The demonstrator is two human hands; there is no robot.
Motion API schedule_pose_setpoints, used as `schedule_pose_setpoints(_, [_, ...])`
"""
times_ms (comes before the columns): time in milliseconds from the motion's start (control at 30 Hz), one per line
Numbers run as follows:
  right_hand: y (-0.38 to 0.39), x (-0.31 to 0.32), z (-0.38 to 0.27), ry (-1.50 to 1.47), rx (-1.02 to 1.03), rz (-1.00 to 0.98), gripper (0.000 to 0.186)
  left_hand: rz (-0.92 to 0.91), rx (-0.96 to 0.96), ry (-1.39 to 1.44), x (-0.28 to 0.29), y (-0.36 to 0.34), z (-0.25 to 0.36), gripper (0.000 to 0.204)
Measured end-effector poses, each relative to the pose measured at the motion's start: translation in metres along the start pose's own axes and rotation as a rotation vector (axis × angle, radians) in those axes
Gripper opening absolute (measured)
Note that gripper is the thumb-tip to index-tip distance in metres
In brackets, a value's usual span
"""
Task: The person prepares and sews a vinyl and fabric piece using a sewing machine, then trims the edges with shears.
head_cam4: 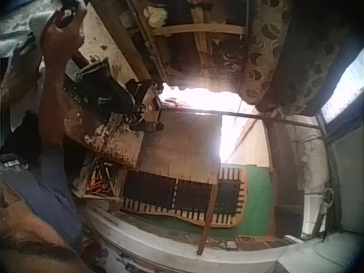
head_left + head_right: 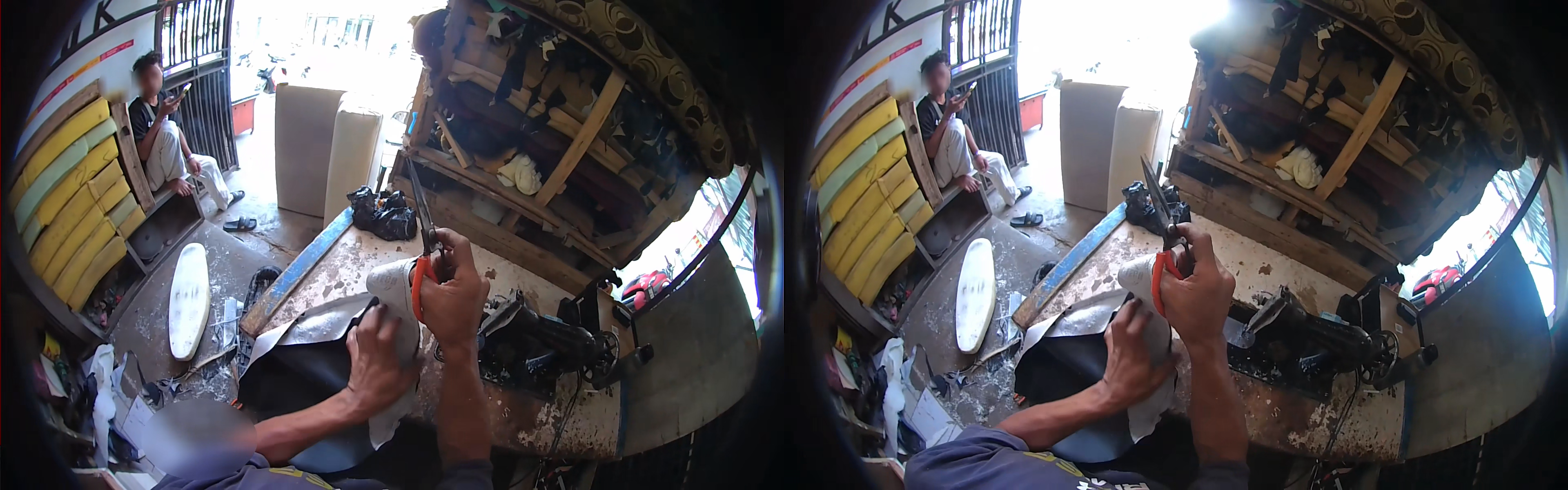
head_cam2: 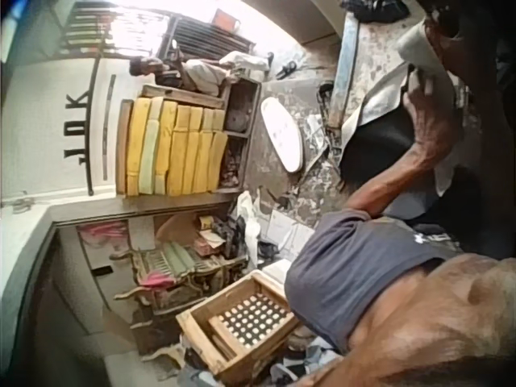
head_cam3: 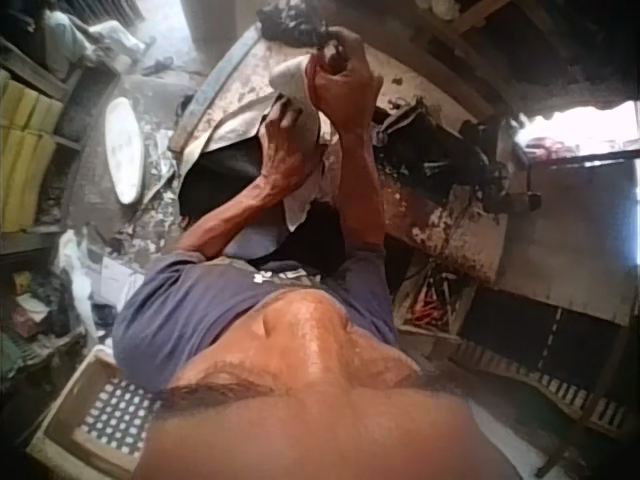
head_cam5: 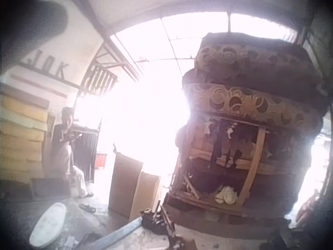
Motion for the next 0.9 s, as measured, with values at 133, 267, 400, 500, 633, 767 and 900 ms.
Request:
schedule_pose_setpoints(133, [-0.006,0.026,0.025,0.104,-0.119,0.067,0.039,0.04,0.013,0.229,-0.003,-0.026,-0.018,0.042])
schedule_pose_setpoints(267, [0.011,0.07,0.095,0.08,-0.389,0.005,0.038,-0.12,0.008,0.357,0.011,-0.065,-0.023,0.021])
schedule_pose_setpoints(400, [0.077,0.094,0.121,0.264,-0.438,-0.022,0.04,-0.292,-0.124,0.393,0.012,-0.082,-0.037,0.023])
schedule_pose_setpoints(500, [0.121,0.109,0.102,0.108,-0.421,0.073,0.049,-0.393,-0.181,0.307,0.016,-0.083,-0.016,0.022])
schedule_pose_setpoints(633, [0.173,0.095,0.065,-0.37,-0.67,-0.166,0.056,-0.345,-0.163,0.193,0.005,-0.071,-0.029,0.017])
schedule_pose_setpoints(767, [0.197,0.079,0.053,-0.485,-0.827,-0.384,0.06,-0.329,-0.221,0.229,-0.005,-0.067,-0.019,0.017])
schedule_pose_setpoints(900, [0.195,0.073,0.056,-0.495,-0.875,-0.436,0.061,-0.332,-0.209,0.247,-0.007,-0.069,-0.021,0.017])
Point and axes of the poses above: each hand's wrist, its own y-axis away from the middle knuckle, its own x-axis out of the back of the hand, z = x × y, the point moved 6 cm from there along -y, towards the middle knuckle, and after that the axes turned 2 degrees about z, right-handed, at the moved point
